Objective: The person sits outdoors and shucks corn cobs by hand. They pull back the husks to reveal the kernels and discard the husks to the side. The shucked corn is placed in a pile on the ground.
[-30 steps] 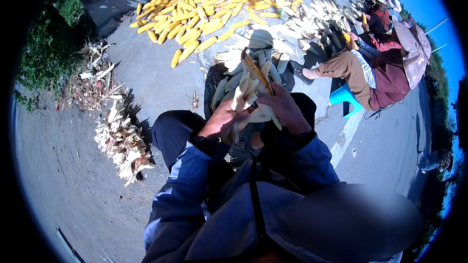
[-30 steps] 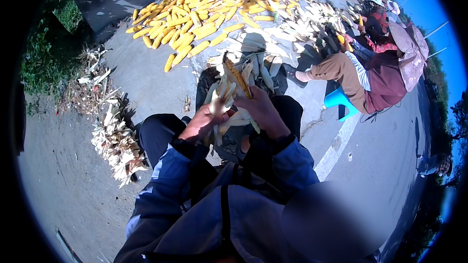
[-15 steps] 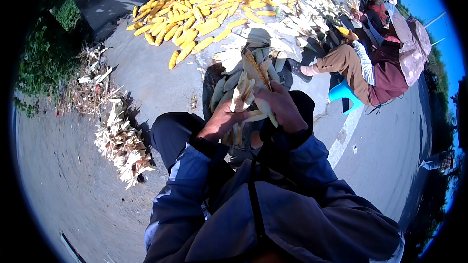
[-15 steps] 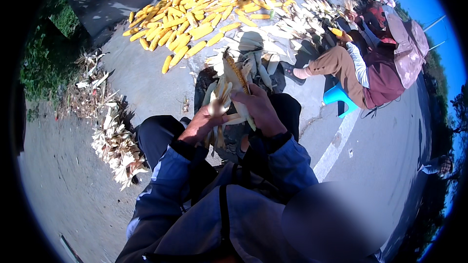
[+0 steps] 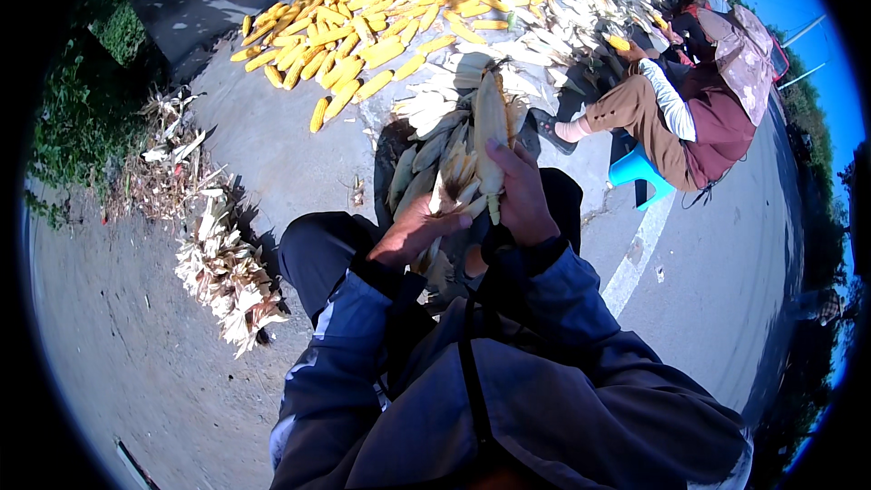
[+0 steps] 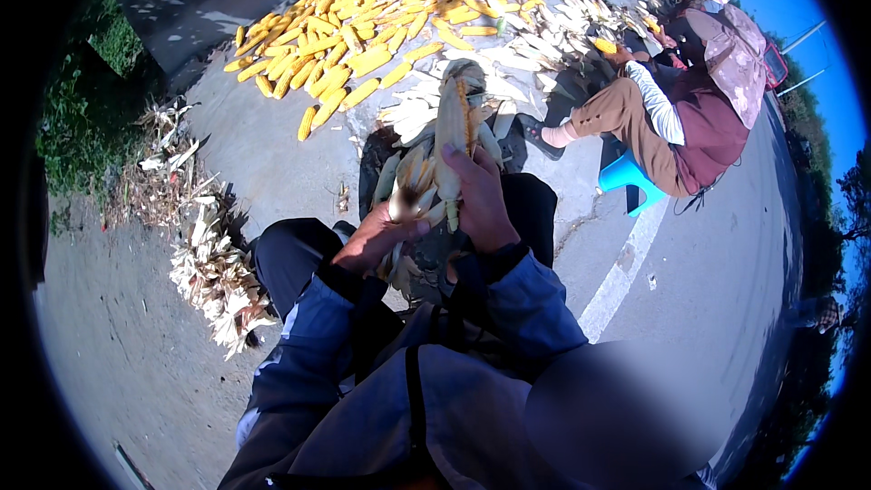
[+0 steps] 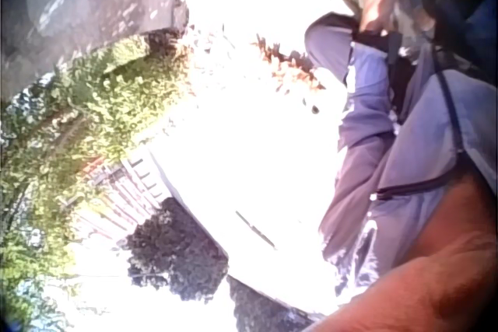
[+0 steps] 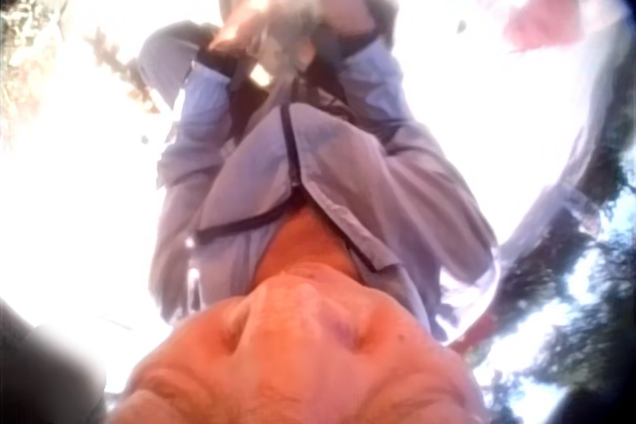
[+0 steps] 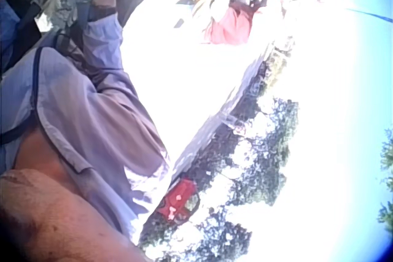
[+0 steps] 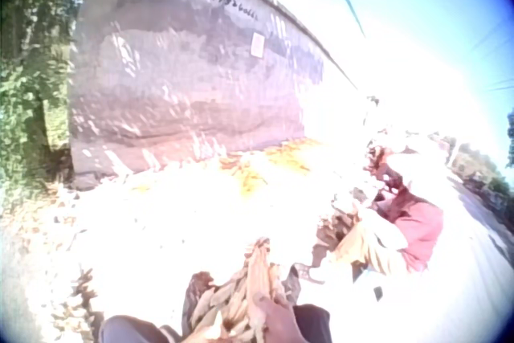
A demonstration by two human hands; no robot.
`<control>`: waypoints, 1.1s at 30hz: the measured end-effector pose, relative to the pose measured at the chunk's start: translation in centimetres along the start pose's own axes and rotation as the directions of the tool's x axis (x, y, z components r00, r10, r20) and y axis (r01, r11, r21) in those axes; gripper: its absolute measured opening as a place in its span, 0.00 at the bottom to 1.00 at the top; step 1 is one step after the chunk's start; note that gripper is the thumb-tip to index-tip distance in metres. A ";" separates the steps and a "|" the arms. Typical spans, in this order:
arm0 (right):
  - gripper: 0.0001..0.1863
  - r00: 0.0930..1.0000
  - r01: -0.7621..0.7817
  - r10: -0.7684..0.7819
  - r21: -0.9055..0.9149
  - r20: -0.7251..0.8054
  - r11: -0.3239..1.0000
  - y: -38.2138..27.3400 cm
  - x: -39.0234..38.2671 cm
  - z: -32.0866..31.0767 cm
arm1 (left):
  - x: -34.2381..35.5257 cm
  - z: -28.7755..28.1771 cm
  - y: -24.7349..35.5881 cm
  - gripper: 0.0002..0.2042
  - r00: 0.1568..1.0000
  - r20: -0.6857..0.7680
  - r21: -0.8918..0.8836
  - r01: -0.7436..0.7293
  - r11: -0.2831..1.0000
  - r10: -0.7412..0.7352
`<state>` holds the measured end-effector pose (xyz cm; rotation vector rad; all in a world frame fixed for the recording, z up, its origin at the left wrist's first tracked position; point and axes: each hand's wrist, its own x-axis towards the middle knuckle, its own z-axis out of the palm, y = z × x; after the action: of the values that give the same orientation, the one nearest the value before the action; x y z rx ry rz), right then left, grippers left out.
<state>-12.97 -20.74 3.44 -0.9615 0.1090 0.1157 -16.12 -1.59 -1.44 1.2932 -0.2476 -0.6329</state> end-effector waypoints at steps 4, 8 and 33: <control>0.18 1.000 -0.024 0.023 0.094 0.016 0.995 0.4 0.2 0.0 | -0.2 -0.5 -0.2 0.12 0.999 0.027 0.040 0.026 0.999 -0.027; 0.17 0.994 -0.109 0.102 0.193 0.050 0.975 0.3 0.5 -0.7 | 0.2 -0.3 -0.4 0.09 0.999 0.026 0.053 0.032 0.998 -0.033; 0.16 0.996 -0.078 0.083 0.177 -0.018 0.981 0.6 -0.1 0.3 | 0.2 1.1 -1.9 0.15 0.998 -0.049 -0.196 0.036 0.980 -0.046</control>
<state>-13.14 -20.18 3.08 -0.7815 0.1783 0.1658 -17.11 -2.84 -3.01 1.1265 -0.1122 -0.6409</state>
